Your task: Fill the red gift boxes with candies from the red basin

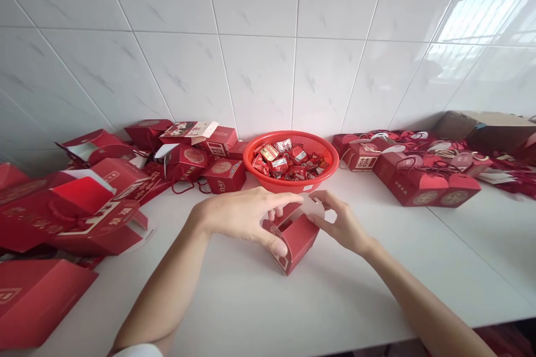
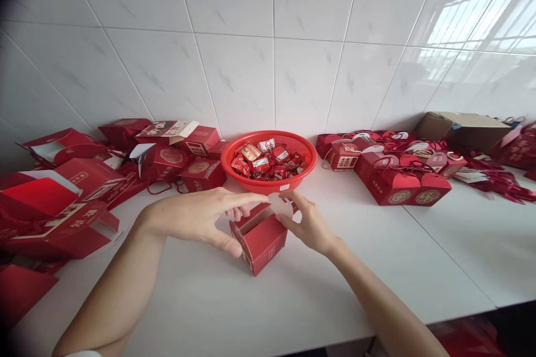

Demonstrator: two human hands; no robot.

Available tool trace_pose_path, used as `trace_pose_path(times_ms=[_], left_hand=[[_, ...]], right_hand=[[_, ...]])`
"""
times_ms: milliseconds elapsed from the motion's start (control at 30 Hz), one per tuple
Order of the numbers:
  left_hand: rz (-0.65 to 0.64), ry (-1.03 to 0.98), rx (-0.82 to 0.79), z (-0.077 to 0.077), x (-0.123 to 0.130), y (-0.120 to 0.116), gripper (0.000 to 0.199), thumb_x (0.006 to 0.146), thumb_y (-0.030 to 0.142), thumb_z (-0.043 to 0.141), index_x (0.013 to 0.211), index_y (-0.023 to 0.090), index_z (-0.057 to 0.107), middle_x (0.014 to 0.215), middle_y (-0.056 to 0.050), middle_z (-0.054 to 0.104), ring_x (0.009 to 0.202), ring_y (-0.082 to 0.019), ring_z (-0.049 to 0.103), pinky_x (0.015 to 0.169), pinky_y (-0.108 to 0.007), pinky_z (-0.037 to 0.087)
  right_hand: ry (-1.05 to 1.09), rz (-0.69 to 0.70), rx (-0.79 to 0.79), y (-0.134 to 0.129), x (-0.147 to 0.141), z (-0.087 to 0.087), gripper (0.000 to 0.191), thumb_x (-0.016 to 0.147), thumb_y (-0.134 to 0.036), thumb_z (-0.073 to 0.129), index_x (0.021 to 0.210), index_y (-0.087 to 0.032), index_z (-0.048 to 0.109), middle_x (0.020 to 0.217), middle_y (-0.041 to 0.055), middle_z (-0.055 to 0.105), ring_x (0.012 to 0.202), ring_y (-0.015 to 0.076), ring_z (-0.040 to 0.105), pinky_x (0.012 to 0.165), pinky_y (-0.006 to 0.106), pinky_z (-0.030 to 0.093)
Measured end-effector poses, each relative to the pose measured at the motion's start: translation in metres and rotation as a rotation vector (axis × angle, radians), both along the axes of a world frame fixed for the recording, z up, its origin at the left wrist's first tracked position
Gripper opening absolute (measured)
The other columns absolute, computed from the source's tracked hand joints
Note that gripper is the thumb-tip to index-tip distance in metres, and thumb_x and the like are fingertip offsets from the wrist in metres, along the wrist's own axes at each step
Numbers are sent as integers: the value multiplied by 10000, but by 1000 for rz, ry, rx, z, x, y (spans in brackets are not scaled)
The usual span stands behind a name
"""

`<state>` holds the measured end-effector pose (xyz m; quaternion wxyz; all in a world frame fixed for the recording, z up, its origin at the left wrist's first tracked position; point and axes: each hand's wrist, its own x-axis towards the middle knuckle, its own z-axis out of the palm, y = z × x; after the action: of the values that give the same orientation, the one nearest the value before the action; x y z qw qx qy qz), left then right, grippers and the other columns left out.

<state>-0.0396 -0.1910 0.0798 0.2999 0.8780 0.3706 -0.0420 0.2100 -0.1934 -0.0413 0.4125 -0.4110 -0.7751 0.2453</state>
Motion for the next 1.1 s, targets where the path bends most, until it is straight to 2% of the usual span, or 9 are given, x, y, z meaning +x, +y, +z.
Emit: trace_pose_path(times_ms=[100, 233, 300, 400, 533, 667, 733, 833, 1100], left_hand=[[-23, 5, -88, -5, 0, 8, 973, 698, 468, 819, 1537, 340, 343, 1179, -50, 664, 992, -211, 669, 850, -283, 511], [18, 27, -63, -13, 6, 18, 624, 768, 337, 739, 1355, 244, 549, 1083, -54, 669, 983, -209, 661, 810, -280, 514], [60, 58, -24, -16, 11, 19, 506, 769, 382, 732, 1226, 216, 593, 1062, -59, 662, 981, -227, 651, 786, -297, 513], [142, 130, 36, -19, 18, 18, 558, 732, 526, 745, 1161, 223, 557, 1147, -75, 637, 1067, -273, 615, 810, -336, 509], [158, 108, 74, -24, 23, 18, 697, 709, 559, 757, 1273, 256, 482, 1347, -89, 541, 1263, -304, 510, 930, -363, 477], [54, 103, -7, -25, 22, 24, 508, 775, 485, 719, 1212, 268, 578, 1335, -64, 541, 1257, -273, 519, 957, -346, 456], [10, 91, -33, -26, 21, 29, 446, 785, 482, 713, 1154, 252, 616, 1310, -58, 569, 1239, -262, 530, 974, -338, 441], [-16, 55, -56, -30, 20, 35, 481, 770, 526, 724, 1149, 253, 612, 1304, -48, 604, 1234, -270, 532, 982, -338, 430], [97, -66, 12, -49, 35, 39, 529, 831, 599, 652, 1199, 230, 557, 1319, -60, 602, 1198, -265, 564, 899, -324, 469]], right_hand=[[68, -22, 15, -1, -2, -6, 353, 912, -390, 622, 1222, -252, 525, 1130, 97, 671, 861, 206, 656, 773, 395, 586], [74, -31, 92, -4, -6, -10, 179, 944, -380, 601, 1052, -238, 591, 980, 72, 684, 794, 193, 640, 762, 386, 581], [57, 10, 136, -6, -6, -10, 168, 965, -379, 580, 1040, -233, 617, 954, 75, 679, 806, 198, 645, 766, 384, 578], [30, 73, 159, -8, -4, -9, 212, 979, -389, 567, 1089, -229, 652, 1018, 102, 682, 879, 217, 668, 799, 394, 579], [5, 141, 180, -8, -2, -7, 246, 1000, -381, 534, 1058, -228, 718, 1099, 116, 675, 984, 229, 681, 849, 388, 576], [-27, 199, 163, -7, -1, -7, 273, 993, -411, 545, 1056, -225, 735, 1140, 134, 668, 1001, 236, 685, 841, 390, 583], [-36, 195, 149, -7, -1, -7, 281, 990, -424, 547, 1075, -225, 727, 1160, 140, 666, 1025, 243, 682, 868, 406, 578], [-53, 146, 118, -6, 2, -3, 307, 977, -465, 559, 1102, -228, 708, 1189, 142, 663, 1074, 262, 669, 919, 435, 561], [13, 58, 9, 3, 16, 4, 380, 918, -506, 641, 1183, -235, 647, 1197, 121, 663, 1076, 264, 654, 944, 446, 552]])
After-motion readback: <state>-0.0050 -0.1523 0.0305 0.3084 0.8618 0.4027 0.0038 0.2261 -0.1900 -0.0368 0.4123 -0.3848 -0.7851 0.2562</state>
